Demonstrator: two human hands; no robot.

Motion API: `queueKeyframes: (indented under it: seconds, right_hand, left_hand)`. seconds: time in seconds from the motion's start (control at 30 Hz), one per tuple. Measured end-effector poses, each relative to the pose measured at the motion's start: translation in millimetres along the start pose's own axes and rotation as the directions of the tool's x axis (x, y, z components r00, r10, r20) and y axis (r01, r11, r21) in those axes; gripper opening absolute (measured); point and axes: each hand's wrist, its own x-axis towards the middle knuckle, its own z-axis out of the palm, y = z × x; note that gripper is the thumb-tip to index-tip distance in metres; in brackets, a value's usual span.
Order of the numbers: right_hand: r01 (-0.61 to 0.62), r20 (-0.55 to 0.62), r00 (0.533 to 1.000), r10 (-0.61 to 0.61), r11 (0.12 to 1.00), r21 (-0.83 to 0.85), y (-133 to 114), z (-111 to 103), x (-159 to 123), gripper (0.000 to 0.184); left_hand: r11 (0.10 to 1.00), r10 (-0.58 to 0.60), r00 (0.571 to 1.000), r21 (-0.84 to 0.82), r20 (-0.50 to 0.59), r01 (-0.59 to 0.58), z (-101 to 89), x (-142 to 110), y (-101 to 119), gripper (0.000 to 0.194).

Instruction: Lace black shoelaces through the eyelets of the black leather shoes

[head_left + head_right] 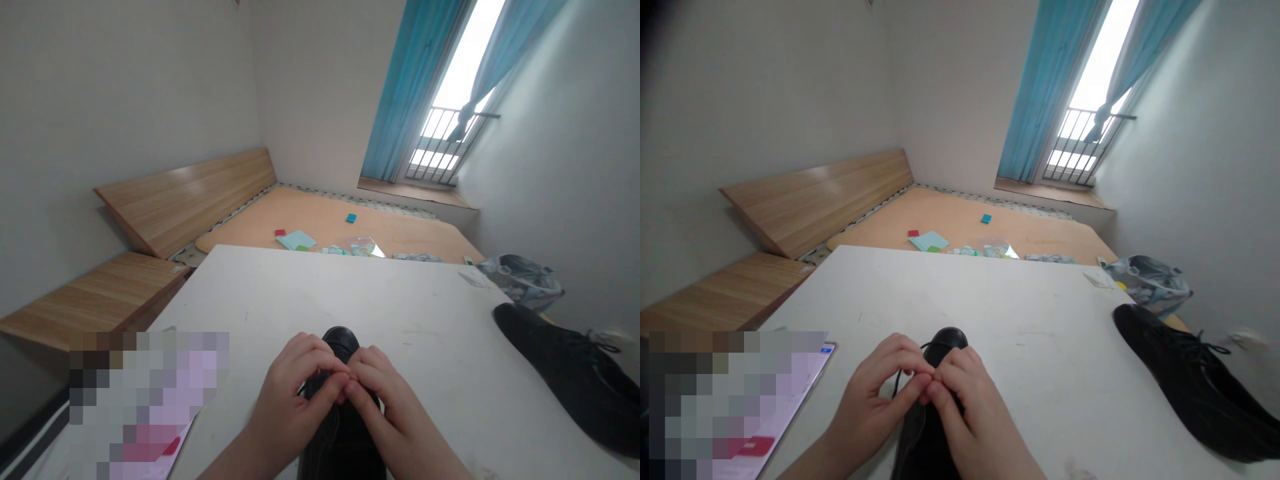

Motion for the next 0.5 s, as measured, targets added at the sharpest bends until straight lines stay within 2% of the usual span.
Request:
queueKeyframes:
  seconds: [0.1, 0.17, 0.2, 0.27, 0.3, 0.37, 0.43, 0.5]
  right_hand:
    - [0.001, 0.063, 0.998, -0.009, 0.992, 0.125, -4.4, -3.0, -2.7, 0.037]
    - [-0.071, 0.129, 0.991, 0.036, 0.959, 0.275, -6.4, -9.8, -7.9, 0.042]
    - [-0.104, 0.128, 0.99, 0.065, 0.939, 0.327, -7.1, -15.4, -11.5, 0.044]
    - [-0.097, 0.002, 0.995, 0.101, 0.951, 0.293, -8.0, -30.9, -20.0, 0.045]
    - [-0.069, -0.098, 0.991, 0.089, 0.979, 0.191, -8.1, -40.0, -24.4, 0.042]
    - [-0.018, -0.234, 0.972, -0.015, 0.99, -0.138, -6.8, -58.3, -32.6, 0.032]
    - [0.012, -0.224, 0.966, -0.128, 0.89, -0.455, -2.6, -72.6, -38.6, 0.019]
    - [0.01, -0.175, 0.97, -0.167, 0.752, -0.66, 3.2, -80.1, -42.0, 0.014]
  left_hand:
    - [0.998, 0.009, 1.0, -0.059, -0.006, -0.009, -0.3, -1.7, 1.2, 0.012]
    - [0.994, -0.046, 0.999, -0.1, -0.018, 0.044, -1.3, -1.9, 0.3, 0.017]
    - [0.989, -0.099, 0.994, -0.114, -0.035, 0.095, -2.2, -1.5, -0.9, 0.021]
    - [0.966, -0.235, 0.967, -0.136, -0.101, 0.221, -4.5, 0.4, -4.5, 0.027]
    - [0.947, -0.305, 0.943, -0.146, -0.131, 0.286, -5.6, 1.7, -6.8, 0.029]
    - [0.9, -0.428, 0.892, -0.156, -0.144, 0.407, -7.0, 4.4, -12.0, 0.031]
    - [0.851, -0.519, 0.85, -0.146, -0.089, 0.504, -6.5, 6.3, -16.6, 0.031]
    - [0.818, -0.567, 0.824, -0.115, 0.007, 0.564, -3.9, 6.4, -19.2, 0.032]
